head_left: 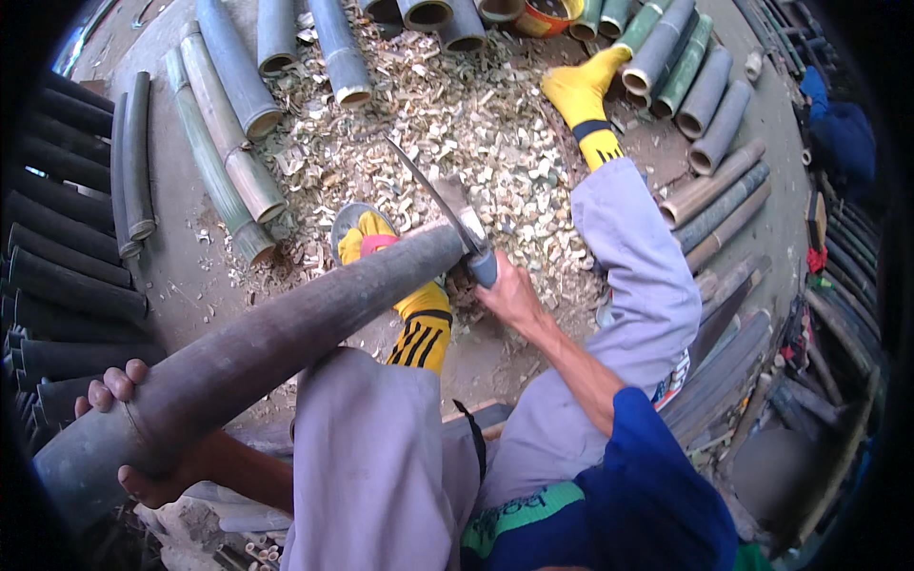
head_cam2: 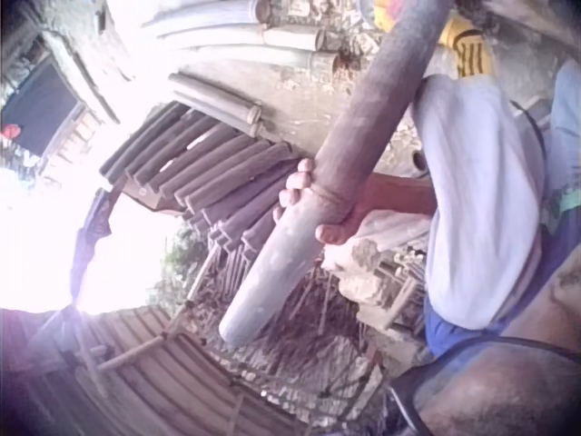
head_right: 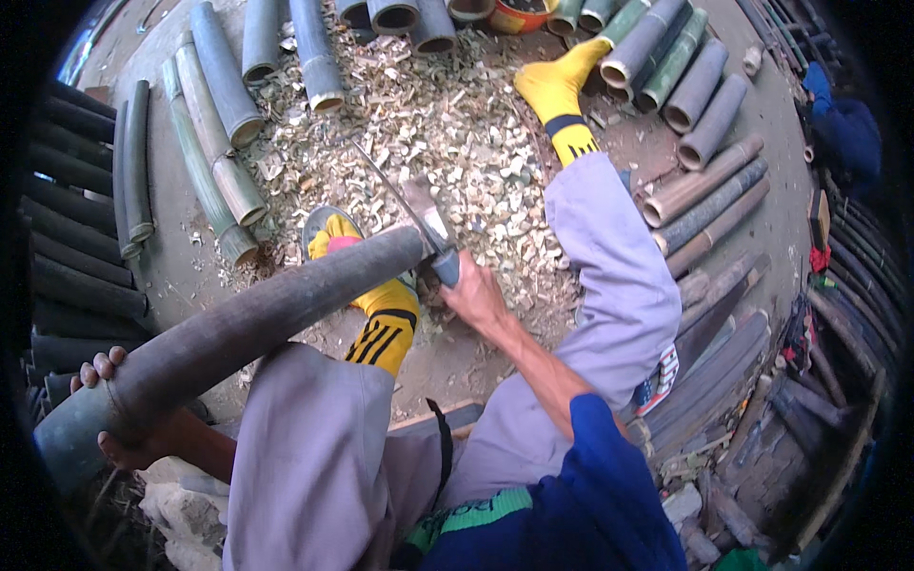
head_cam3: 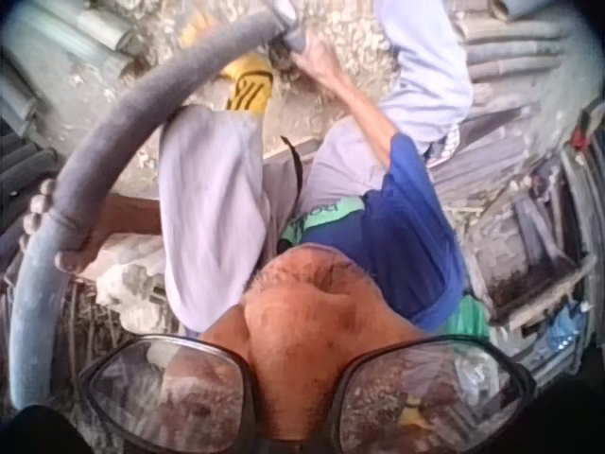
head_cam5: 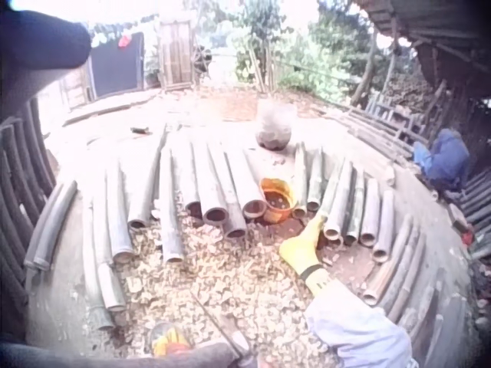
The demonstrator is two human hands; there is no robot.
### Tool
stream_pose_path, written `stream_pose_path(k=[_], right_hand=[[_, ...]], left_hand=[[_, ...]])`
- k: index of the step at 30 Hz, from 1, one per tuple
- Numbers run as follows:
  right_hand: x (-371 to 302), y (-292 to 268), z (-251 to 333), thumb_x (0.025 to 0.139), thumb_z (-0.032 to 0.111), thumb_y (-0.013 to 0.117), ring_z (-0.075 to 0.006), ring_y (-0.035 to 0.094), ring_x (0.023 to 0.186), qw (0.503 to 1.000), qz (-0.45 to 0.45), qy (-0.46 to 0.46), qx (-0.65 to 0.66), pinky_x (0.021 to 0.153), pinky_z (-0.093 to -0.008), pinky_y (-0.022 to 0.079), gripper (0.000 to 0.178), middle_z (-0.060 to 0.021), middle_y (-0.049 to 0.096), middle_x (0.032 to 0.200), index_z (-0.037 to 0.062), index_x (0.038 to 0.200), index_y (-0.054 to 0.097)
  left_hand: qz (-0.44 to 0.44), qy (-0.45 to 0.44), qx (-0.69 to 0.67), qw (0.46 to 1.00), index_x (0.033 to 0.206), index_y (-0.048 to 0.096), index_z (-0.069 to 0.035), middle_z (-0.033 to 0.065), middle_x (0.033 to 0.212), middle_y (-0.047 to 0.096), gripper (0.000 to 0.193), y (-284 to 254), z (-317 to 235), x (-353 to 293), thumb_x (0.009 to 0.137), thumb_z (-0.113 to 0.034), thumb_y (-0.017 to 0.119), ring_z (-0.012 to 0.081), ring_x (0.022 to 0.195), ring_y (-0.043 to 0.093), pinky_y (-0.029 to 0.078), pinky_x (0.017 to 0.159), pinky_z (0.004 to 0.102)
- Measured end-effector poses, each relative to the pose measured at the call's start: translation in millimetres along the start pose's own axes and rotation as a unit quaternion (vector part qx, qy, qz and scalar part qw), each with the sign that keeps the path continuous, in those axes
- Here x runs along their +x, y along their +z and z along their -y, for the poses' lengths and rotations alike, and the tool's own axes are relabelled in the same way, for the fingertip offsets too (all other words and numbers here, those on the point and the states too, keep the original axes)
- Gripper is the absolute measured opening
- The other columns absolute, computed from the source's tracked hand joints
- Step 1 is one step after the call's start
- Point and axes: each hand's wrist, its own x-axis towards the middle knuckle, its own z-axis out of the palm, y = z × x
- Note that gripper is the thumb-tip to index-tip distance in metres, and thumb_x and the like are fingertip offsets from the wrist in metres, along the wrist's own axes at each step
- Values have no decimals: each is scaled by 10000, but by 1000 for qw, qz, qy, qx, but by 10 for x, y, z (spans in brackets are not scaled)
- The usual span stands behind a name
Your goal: The person uses a knife to carve and shape segments of bamboo while sitting on the ground.
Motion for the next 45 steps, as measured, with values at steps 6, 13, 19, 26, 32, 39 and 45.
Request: stream_pose_path(k=[6,13,19,26,32,39,45], right_hand=[[-264,-335,837,732,77,715,-161,639,638,979,-128,-150,58,552,-310,513,311,-112,635,743,-13,973,540],[-90,-124,162,704,38,669,-249,666,694,997,36,49,-42,593,-333,521,315,-161,650,778,-22,981,534],[-232,-336,681,709,30,665,-274,664,637,984,-102,-137,51,602,-320,560,267,-148,649,747,-14,932,524],[-26,-75,18,702,33,657,-249,641,595,999,49,7,-11,548,-341,560,378,-172,638,733,-35,1038,497],[-213,-264,664,741,92,707,-232,655,601,983,-98,-141,58,525,-330,534,298,-143,646,729,-1,937,503],[-147,-63,55,705,44,705,-267,663,668,1000,16,17,-20,555,-325,543,327,-168,642,741,-26,962,515],[-243,-257,637,697,62,711,-241,665,640,990,-83,-95,67,576,-323,537,313,-156,643,738,-11,943,532]], left_hand=[[111,-27,-96,989,1122,357,-4,100,923,420,773,-236,-43,33,490,-268,716,229,845,456,349,841,379],[152,-42,-103,982,1081,397,-38,77,906,433,771,-245,-41,92,437,-294,738,223,841,454,346,837,353],[202,-28,-36,978,1113,432,-40,92,986,403,858,-195,3,160,404,-343,806,237,951,400,330,839,389],[-50,-22,125,991,1193,393,56,199,1033,411,725,445,11,-39,576,-273,582,330,984,436,297,1033,475],[35,-22,43,998,1127,395,36,138,948,401,639,-21,-164,-20,619,-319,551,253,941,444,364,889,416],[-29,15,110,993,1195,308,55,146,963,355,768,162,-45,-52,603,-328,615,255,926,402,331,848,434],[175,-28,-108,978,1181,335,62,150,965,374,750,-84,-118,-25,583,-323,573,265,906,406,335,863,416]])
